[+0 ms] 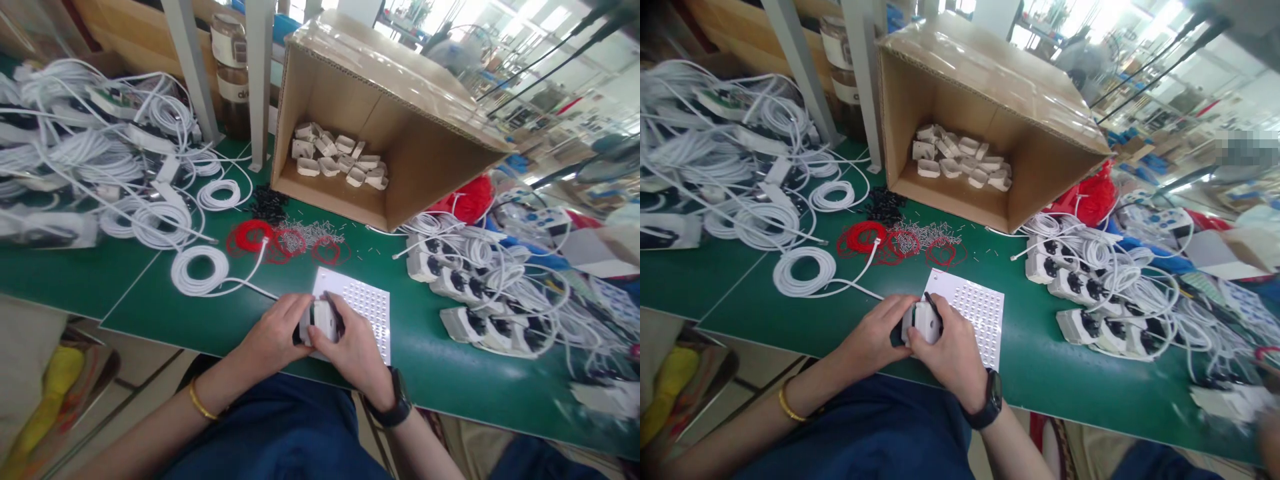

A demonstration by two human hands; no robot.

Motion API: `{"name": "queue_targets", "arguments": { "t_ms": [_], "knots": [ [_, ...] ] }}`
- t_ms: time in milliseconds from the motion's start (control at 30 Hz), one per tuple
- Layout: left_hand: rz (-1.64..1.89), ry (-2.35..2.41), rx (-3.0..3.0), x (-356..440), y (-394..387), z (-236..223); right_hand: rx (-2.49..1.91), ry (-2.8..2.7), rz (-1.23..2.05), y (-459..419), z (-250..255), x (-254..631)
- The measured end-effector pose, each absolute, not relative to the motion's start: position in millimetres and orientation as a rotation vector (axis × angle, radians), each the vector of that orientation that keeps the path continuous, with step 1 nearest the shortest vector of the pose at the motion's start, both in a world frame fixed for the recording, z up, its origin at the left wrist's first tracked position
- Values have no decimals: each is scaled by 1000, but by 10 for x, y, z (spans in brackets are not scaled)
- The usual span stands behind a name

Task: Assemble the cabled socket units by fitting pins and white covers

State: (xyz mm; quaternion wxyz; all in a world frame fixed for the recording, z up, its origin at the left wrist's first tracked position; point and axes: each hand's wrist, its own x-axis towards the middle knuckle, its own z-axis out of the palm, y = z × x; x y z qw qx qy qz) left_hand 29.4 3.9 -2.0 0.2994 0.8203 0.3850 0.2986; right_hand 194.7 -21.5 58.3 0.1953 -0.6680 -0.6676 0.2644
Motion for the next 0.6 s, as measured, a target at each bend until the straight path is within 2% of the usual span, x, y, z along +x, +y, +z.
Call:
{"name": "queue_targets", "arguments": {
  "t_ms": [133,300,400,500,600],
  "knots": [
    [838,1079,2117,257,67,-8,-2074,-1862,437,-217,682,2254],
    [827,1093,2094,257,76,9,-2291,-2089,328,-297,597,2387],
    [825,1078,2103,268,71,0,-2203,-1916,186,-299,571,2201],
    [864,1060,2141,273,68,-25,-1925,-1807,286,-217,587,1906],
    [899,1072,2175,270,68,-56,-1858,-1753,433,-100,542,1673]
  ]
}}
